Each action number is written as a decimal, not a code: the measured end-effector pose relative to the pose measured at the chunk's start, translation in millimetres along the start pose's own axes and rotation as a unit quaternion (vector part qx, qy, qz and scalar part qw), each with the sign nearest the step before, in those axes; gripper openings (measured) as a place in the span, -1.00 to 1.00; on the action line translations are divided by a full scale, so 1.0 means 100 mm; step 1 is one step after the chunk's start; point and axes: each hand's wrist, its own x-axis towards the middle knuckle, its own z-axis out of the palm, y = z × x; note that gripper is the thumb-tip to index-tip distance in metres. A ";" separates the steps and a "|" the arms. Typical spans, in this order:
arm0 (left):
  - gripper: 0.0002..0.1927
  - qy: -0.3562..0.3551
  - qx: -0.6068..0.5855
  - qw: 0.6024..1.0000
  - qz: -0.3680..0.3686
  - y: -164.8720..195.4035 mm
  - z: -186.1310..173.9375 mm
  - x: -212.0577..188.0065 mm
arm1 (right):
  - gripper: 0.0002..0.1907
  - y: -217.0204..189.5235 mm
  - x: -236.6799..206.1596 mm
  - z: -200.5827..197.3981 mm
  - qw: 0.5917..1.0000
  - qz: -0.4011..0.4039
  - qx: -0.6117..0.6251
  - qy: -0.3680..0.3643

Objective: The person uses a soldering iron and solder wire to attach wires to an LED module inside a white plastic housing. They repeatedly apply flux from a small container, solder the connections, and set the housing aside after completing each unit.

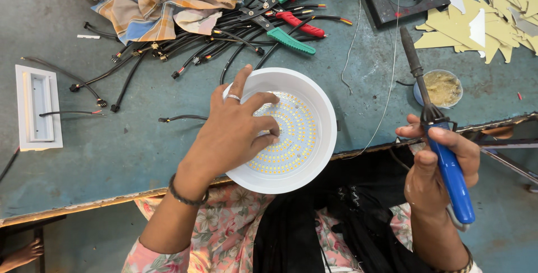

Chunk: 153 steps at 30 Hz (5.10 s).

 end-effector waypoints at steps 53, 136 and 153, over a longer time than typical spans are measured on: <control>-0.91 0.144 0.007 0.981 -0.133 -0.78 0.09 -0.89 | -0.05 -0.45 0.05 2.15 0.913 0.055 -0.125 -0.383; -0.93 0.057 -0.038 0.992 -0.104 -0.27 0.06 -0.15 | -0.04 0.35 0.46 -0.17 0.973 0.037 -0.195 -0.113; -0.88 -0.018 -0.066 0.996 -0.059 -0.64 0.01 0.05 | -0.13 0.42 0.50 0.08 0.969 0.000 -0.215 -0.121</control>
